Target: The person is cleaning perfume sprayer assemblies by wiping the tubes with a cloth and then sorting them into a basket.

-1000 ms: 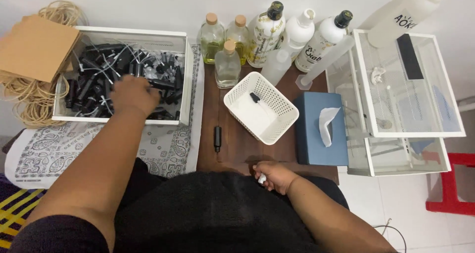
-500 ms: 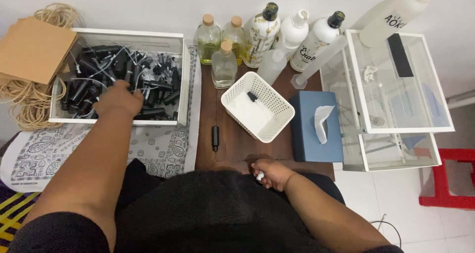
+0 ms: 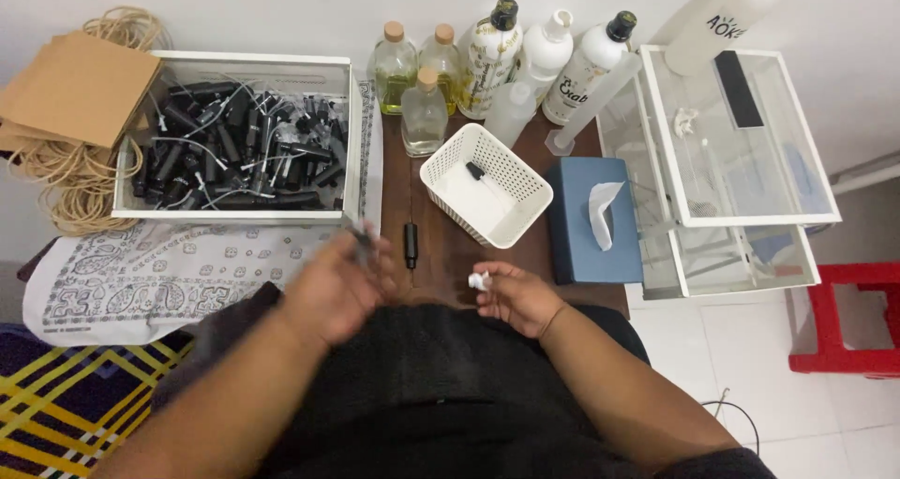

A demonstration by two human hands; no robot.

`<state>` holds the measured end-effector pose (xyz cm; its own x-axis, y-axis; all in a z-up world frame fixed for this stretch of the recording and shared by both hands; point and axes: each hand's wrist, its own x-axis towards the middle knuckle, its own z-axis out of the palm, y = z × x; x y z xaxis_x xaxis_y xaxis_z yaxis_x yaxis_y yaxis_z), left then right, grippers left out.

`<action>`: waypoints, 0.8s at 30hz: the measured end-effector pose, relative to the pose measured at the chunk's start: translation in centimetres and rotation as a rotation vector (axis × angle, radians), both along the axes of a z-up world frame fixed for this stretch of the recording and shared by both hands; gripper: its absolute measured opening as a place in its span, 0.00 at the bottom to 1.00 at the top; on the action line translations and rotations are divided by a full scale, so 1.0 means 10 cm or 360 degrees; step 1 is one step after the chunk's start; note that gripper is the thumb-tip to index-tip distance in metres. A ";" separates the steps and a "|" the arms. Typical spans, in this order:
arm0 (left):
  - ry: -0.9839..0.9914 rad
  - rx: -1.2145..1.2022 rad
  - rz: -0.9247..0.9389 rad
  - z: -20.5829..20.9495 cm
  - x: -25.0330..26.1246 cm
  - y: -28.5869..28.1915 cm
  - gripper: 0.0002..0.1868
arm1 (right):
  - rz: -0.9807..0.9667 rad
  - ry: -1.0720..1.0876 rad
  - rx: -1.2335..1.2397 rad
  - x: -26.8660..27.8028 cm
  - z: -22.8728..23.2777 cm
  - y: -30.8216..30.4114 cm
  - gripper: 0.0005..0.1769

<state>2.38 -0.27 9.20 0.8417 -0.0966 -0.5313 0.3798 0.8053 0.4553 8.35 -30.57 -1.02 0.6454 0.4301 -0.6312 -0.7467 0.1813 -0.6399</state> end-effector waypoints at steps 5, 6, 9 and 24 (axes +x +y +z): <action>0.0048 -0.0033 -0.0301 -0.46 -0.48 -0.55 0.12 | -0.0273 -0.0046 0.0011 -0.22 0.65 0.32 0.15; 0.0045 -0.0019 -0.0389 -0.61 -0.53 -0.60 0.13 | -0.0336 -0.0006 0.0033 -0.28 0.77 0.38 0.12; 0.0033 0.0060 -0.0491 -0.75 -0.57 -0.63 0.16 | -0.0316 -0.0016 -0.0023 -0.51 0.72 0.55 0.08; -0.0166 0.0919 -0.0683 -1.14 -0.73 -0.72 0.14 | -0.0150 -0.0622 -0.0319 -0.97 0.16 0.66 0.16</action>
